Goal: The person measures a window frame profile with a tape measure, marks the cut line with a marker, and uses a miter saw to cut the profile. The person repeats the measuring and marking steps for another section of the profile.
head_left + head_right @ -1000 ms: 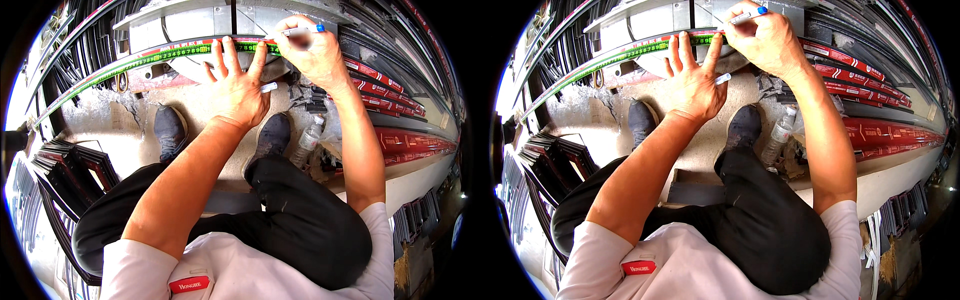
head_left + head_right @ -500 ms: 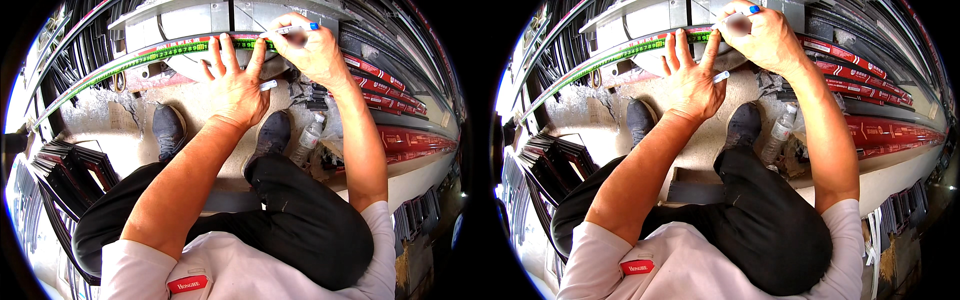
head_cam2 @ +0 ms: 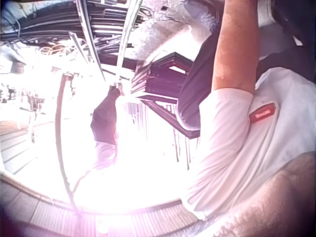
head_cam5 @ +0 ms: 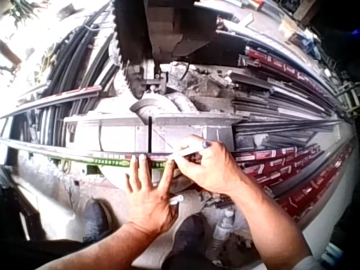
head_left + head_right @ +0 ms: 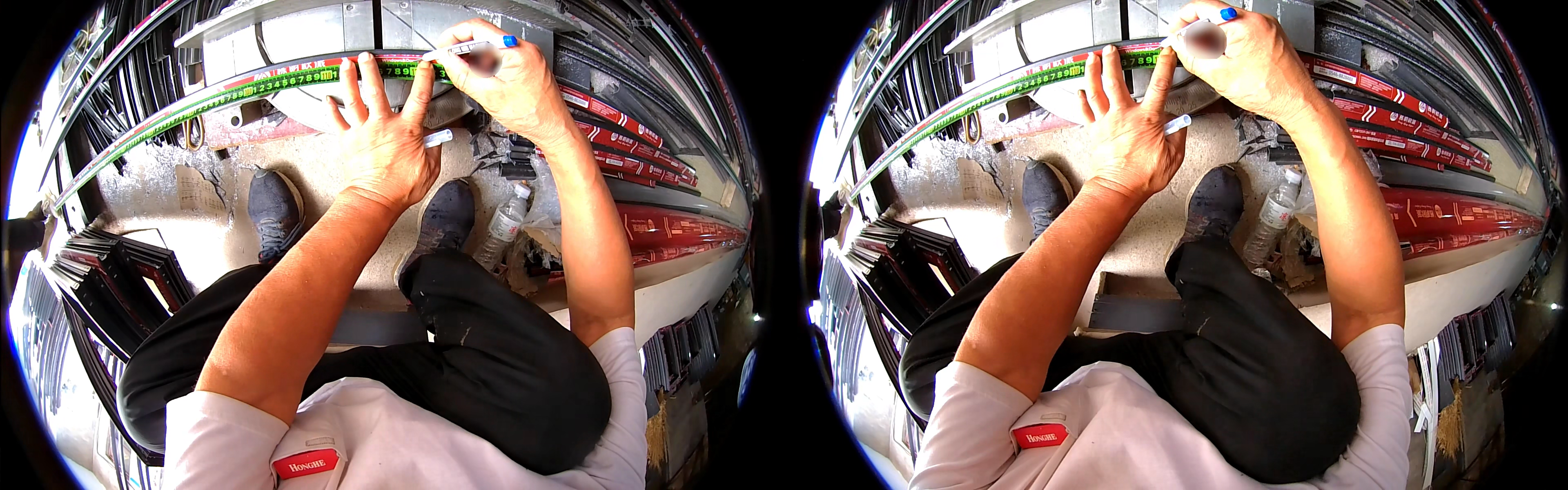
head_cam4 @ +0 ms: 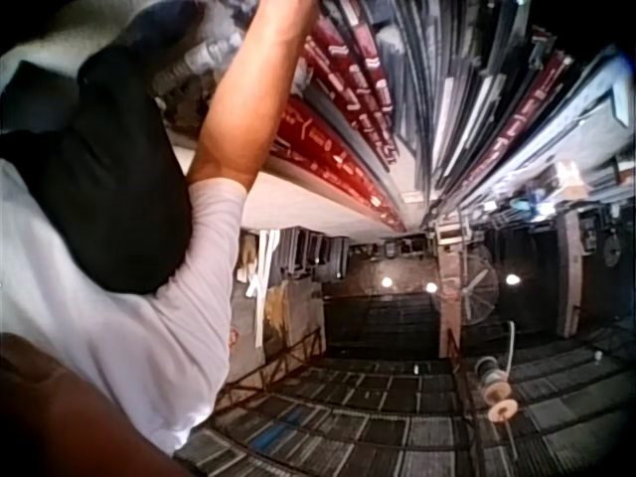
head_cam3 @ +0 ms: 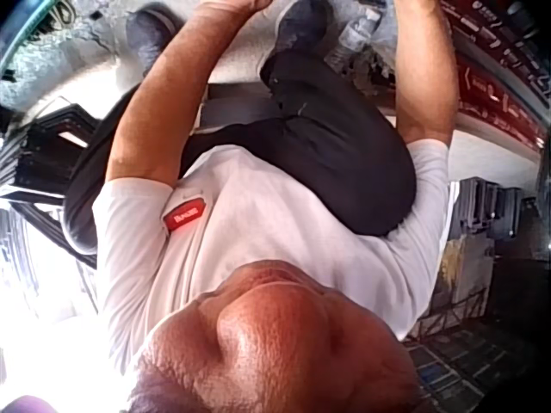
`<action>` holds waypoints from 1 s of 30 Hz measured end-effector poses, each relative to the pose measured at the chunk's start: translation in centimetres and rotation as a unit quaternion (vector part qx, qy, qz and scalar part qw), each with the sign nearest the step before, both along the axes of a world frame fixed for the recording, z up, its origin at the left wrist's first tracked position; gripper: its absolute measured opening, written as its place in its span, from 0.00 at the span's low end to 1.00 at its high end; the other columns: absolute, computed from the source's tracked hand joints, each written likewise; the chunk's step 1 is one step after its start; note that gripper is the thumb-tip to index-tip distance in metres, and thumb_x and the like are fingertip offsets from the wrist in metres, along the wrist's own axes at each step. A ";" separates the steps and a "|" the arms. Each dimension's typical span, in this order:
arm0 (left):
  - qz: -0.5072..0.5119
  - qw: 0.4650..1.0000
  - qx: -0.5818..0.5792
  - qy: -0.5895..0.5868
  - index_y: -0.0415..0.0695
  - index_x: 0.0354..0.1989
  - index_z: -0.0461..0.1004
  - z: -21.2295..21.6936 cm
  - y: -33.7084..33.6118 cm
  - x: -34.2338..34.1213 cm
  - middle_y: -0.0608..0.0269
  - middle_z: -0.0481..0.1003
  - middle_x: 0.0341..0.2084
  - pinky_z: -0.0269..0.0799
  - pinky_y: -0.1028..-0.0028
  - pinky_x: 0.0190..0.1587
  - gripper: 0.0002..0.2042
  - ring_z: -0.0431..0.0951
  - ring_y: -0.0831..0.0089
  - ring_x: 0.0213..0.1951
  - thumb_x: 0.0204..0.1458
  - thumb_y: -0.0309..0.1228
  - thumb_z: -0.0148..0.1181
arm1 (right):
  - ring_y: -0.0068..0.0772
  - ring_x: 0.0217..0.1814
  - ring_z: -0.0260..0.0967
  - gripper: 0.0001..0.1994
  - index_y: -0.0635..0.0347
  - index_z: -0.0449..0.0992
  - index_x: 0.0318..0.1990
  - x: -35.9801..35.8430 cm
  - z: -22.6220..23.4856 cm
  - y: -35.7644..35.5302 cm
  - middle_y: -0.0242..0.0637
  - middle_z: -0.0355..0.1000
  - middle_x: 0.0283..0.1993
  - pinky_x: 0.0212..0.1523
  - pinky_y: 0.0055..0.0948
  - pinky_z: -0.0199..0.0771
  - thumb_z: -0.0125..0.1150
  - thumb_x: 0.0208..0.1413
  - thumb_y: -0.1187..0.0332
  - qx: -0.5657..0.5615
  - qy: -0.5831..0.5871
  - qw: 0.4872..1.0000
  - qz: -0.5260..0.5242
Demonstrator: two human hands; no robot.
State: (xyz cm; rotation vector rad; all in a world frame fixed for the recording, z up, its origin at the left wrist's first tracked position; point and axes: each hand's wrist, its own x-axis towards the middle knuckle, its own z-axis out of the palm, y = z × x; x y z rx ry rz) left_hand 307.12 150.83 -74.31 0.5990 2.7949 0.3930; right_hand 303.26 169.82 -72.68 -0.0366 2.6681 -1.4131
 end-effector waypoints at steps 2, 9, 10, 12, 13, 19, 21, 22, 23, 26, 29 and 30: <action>0.000 1.000 0.001 0.001 0.68 0.78 0.51 -0.1 0.0 0.0 0.28 0.39 0.75 0.43 0.27 0.69 0.45 0.37 0.29 0.76 0.50 0.49 0.65 | 0.12 0.27 0.63 0.06 0.55 0.81 0.44 0.0 0.0 0.0 0.20 0.75 0.31 0.29 0.19 0.67 0.69 0.62 0.67 0.000 0.003 1.000 0.000; 0.001 1.000 0.001 0.001 0.68 0.78 0.50 -0.1 0.0 0.0 0.28 0.39 0.75 0.43 0.27 0.68 0.46 0.37 0.29 0.76 0.49 0.48 0.66 | 0.12 0.27 0.63 0.07 0.55 0.81 0.44 0.0 -0.2 0.0 0.20 0.75 0.31 0.28 0.19 0.67 0.69 0.62 0.68 -0.009 -0.008 1.000 -0.002; 0.001 1.000 0.002 0.002 0.68 0.79 0.50 -0.1 0.0 0.0 0.28 0.39 0.75 0.44 0.27 0.68 0.46 0.37 0.29 0.76 0.49 0.48 0.66 | 0.12 0.27 0.63 0.07 0.55 0.81 0.44 0.0 -0.2 0.0 0.20 0.75 0.31 0.28 0.19 0.67 0.69 0.62 0.68 -0.010 -0.007 1.000 -0.001; 0.001 1.000 0.004 0.002 0.68 0.79 0.50 -0.1 0.0 0.0 0.28 0.39 0.75 0.44 0.27 0.68 0.47 0.37 0.29 0.76 0.48 0.48 0.66 | 0.11 0.27 0.63 0.07 0.55 0.81 0.44 0.0 -0.3 0.1 0.20 0.75 0.31 0.28 0.19 0.67 0.69 0.62 0.67 -0.006 -0.003 1.000 0.002; 0.001 1.000 0.004 0.003 0.68 0.78 0.50 -0.1 0.0 0.0 0.28 0.39 0.75 0.44 0.27 0.68 0.47 0.37 0.29 0.76 0.48 0.48 0.66 | 0.11 0.27 0.63 0.07 0.55 0.81 0.44 0.0 -0.3 0.1 0.20 0.75 0.31 0.28 0.19 0.67 0.69 0.62 0.67 -0.004 -0.001 1.000 0.004; 0.000 1.000 -0.002 -0.001 0.68 0.79 0.47 -0.1 0.0 0.0 0.28 0.41 0.73 0.40 0.32 0.71 0.46 0.39 0.28 0.75 0.51 0.45 0.64 | 0.12 0.27 0.63 0.07 0.55 0.81 0.45 0.0 -0.4 0.1 0.20 0.75 0.31 0.28 0.19 0.67 0.69 0.61 0.68 -0.016 -0.010 1.000 -0.003; 0.000 1.000 -0.001 -0.002 0.68 0.79 0.47 -0.1 0.0 0.1 0.28 0.41 0.73 0.40 0.32 0.71 0.46 0.39 0.28 0.75 0.51 0.44 0.64 | 0.12 0.27 0.62 0.07 0.55 0.81 0.45 0.0 0.0 -0.1 0.20 0.74 0.31 0.28 0.19 0.67 0.69 0.61 0.68 0.002 -0.002 1.000 -0.001; 0.000 1.000 -0.001 -0.002 0.68 0.79 0.47 -0.1 0.0 0.1 0.28 0.41 0.73 0.40 0.32 0.71 0.46 0.39 0.28 0.75 0.51 0.44 0.64 | 0.12 0.27 0.62 0.07 0.55 0.81 0.45 0.0 0.0 -0.1 0.20 0.74 0.31 0.28 0.19 0.66 0.69 0.61 0.68 0.010 0.003 1.000 0.000; 0.000 1.000 0.000 -0.002 0.68 0.79 0.47 -0.1 0.0 0.1 0.28 0.42 0.73 0.40 0.32 0.71 0.46 0.39 0.28 0.75 0.51 0.44 0.64 | 0.12 0.27 0.62 0.07 0.55 0.81 0.45 0.0 0.0 -0.1 0.20 0.74 0.31 0.28 0.19 0.66 0.69 0.61 0.68 0.006 0.001 1.000 -0.001; -0.001 1.000 0.000 -0.002 0.68 0.79 0.47 0.0 0.0 0.1 0.28 0.42 0.73 0.40 0.32 0.71 0.45 0.40 0.28 0.75 0.51 0.44 0.64 | 0.11 0.27 0.61 0.07 0.55 0.82 0.44 0.0 -0.2 0.1 0.19 0.73 0.31 0.27 0.19 0.65 0.69 0.61 0.68 0.003 0.002 1.000 -0.001; 0.000 1.000 -0.002 0.001 0.67 0.79 0.48 0.0 0.0 0.0 0.28 0.42 0.72 0.40 0.32 0.71 0.45 0.40 0.28 0.74 0.51 0.44 0.64 | 0.11 0.27 0.60 0.07 0.55 0.82 0.44 0.0 -0.2 0.0 0.19 0.73 0.31 0.27 0.19 0.64 0.69 0.61 0.68 0.007 0.008 1.000 0.002; -0.001 1.000 -0.002 0.002 0.67 0.79 0.48 0.0 0.0 0.0 0.28 0.42 0.72 0.40 0.32 0.71 0.45 0.40 0.28 0.74 0.51 0.44 0.64 | 0.11 0.27 0.60 0.07 0.55 0.82 0.44 0.0 -0.3 0.1 0.19 0.73 0.31 0.27 0.19 0.64 0.69 0.61 0.67 0.004 0.005 1.000 0.002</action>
